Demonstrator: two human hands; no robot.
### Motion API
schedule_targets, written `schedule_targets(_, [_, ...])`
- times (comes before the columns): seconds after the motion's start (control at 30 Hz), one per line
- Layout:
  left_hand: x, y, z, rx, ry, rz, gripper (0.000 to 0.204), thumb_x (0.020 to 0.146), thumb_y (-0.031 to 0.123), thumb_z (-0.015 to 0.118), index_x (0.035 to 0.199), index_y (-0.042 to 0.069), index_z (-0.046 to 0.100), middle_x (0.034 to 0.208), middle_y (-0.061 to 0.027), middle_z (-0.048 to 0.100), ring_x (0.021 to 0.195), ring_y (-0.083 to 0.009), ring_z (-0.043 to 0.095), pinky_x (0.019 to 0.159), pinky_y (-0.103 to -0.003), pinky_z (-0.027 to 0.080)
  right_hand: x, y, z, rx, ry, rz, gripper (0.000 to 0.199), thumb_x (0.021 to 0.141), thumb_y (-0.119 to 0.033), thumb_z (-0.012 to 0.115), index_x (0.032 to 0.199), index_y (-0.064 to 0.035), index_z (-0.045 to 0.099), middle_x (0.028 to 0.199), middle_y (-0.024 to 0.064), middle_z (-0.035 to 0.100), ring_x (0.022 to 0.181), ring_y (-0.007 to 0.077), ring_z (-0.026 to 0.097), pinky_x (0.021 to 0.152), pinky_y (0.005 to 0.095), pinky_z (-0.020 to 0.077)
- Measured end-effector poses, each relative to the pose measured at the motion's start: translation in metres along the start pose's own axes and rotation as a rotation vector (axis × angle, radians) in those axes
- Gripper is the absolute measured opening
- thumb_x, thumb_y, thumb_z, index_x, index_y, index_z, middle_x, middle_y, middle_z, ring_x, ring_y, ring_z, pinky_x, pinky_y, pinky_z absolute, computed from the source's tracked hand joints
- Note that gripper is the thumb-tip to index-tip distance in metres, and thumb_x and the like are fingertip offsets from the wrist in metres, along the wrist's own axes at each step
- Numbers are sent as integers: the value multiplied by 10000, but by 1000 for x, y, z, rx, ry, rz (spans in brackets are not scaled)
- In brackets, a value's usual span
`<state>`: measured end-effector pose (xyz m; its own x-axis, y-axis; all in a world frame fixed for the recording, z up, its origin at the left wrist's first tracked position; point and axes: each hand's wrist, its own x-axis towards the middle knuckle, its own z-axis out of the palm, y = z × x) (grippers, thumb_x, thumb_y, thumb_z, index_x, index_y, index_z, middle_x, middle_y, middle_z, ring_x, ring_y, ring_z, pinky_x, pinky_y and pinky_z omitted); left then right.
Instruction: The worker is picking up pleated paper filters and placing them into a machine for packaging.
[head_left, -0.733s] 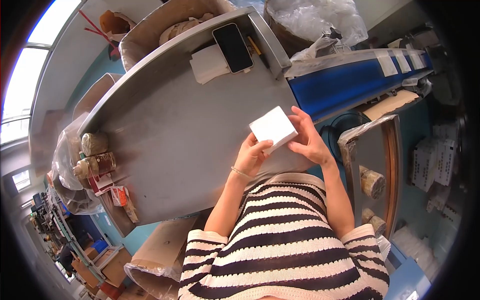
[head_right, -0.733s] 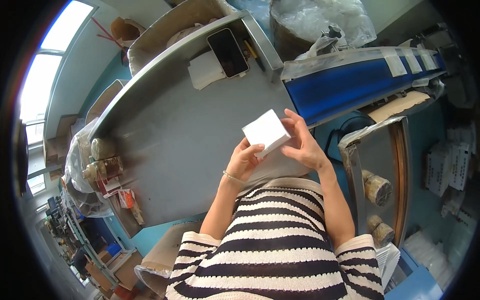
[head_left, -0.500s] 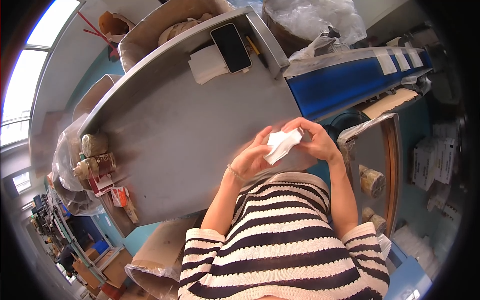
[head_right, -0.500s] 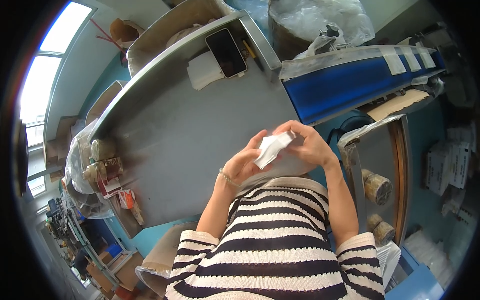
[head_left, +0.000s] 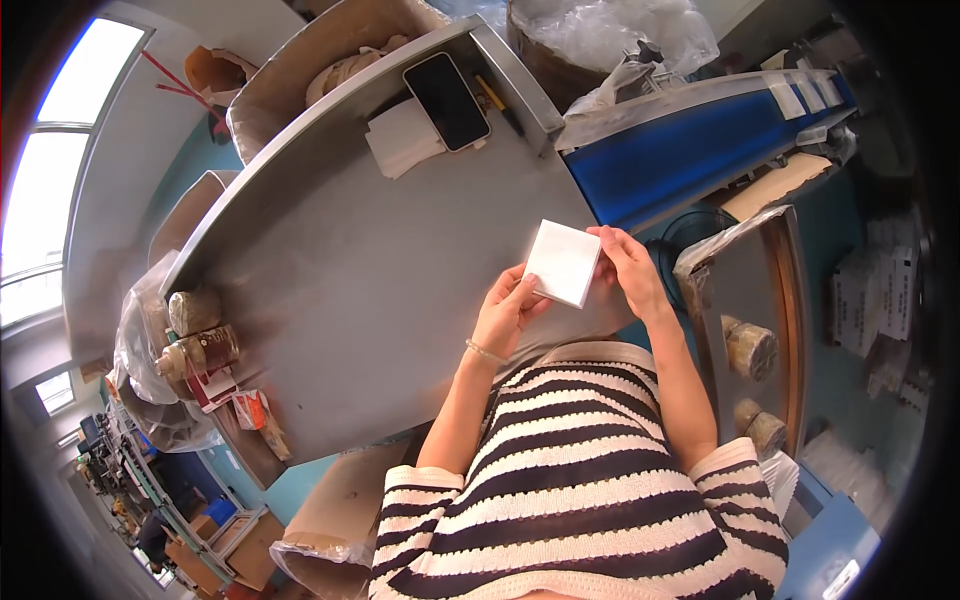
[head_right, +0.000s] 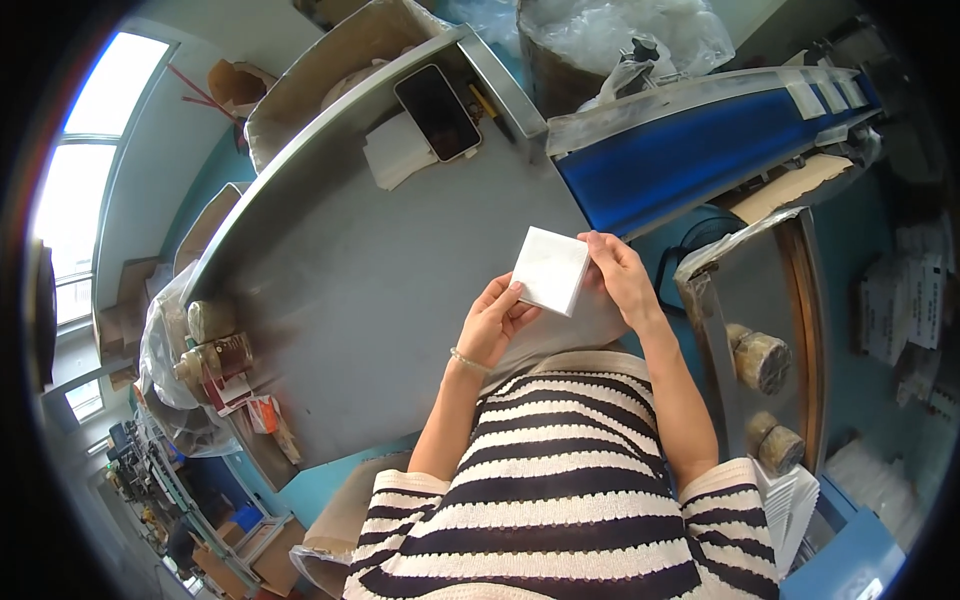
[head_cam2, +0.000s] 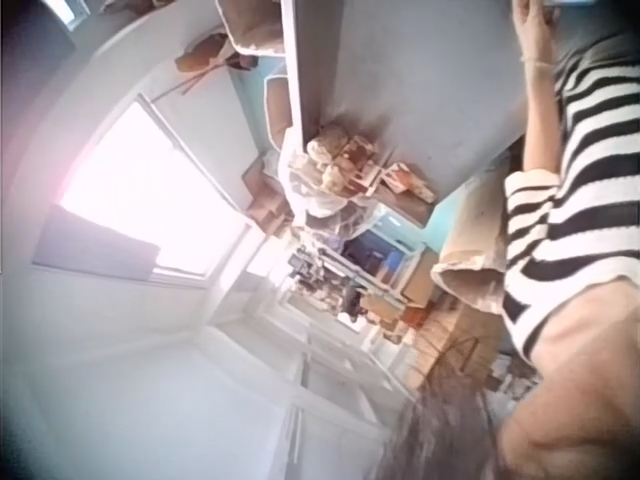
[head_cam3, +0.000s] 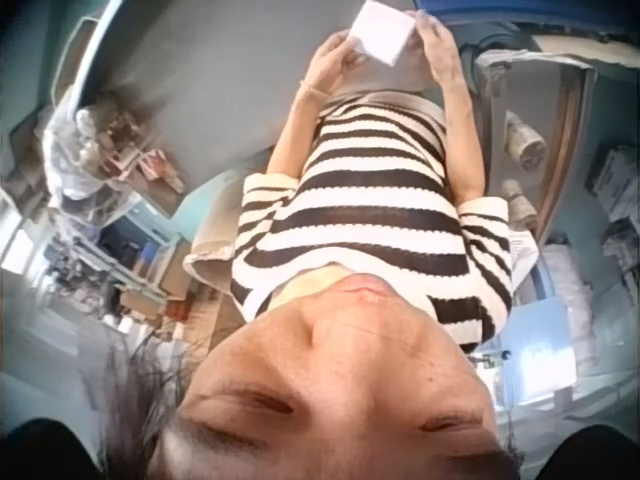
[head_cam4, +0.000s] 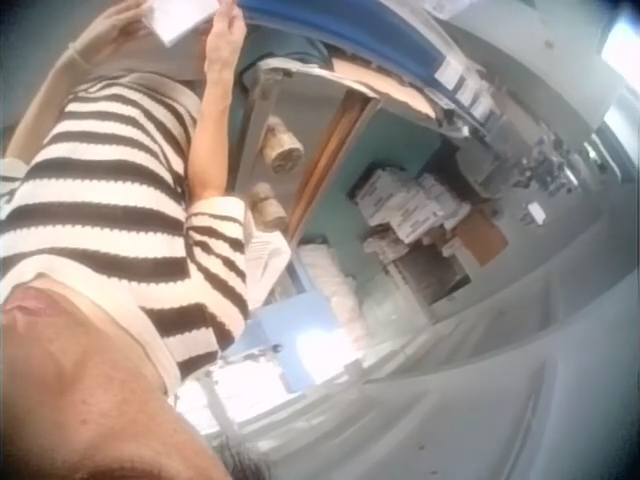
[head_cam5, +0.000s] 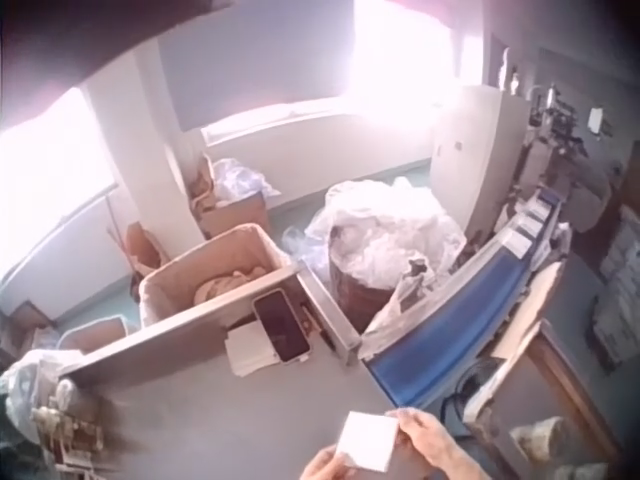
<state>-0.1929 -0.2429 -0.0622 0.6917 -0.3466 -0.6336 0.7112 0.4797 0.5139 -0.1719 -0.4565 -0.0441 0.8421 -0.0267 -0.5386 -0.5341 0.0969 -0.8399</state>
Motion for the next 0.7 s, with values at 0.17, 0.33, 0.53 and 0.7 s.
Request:
schedule_targets(0.17, [1,-1,1,-60,10,-37,300,1019,244,451,1202,10,489,1059,-78,611,943,-150,631,897,-327,528,-1,4,-1,-85,22,-48,332,975,-328,552,1119,-38,625,777,-37,584,678,38,492,599,182,371])
schedule_targets(0.33, [2,-2,-2,-19,33,-19,303,1020,266,451,1198,25,493,1053,-79,619,930,-153,638,889,-318,529,2,-1,5,-58,26,-18,264,955,-244,590,1107,-30,619,790,-24,608,679,39,501,595,185,389])
schedule_targets(0.53, [4,4,6,82,36,17,308,1007,221,482,1251,33,492,1180,-126,617,1048,-204,629,879,-301,519,56,-4,-35,271,401,-137,349,925,-224,626,1200,-29,536,879,16,641,666,76,602,549,185,426])
schedule_targets(0.7, [-2,-3,-1,126,25,18,291,1005,207,484,1235,30,504,1173,-122,622,1047,-201,629,883,-292,514,57,-14,-29,461,742,-280,317,948,-194,569,1218,-44,498,968,54,633,723,119,632,597,214,475])
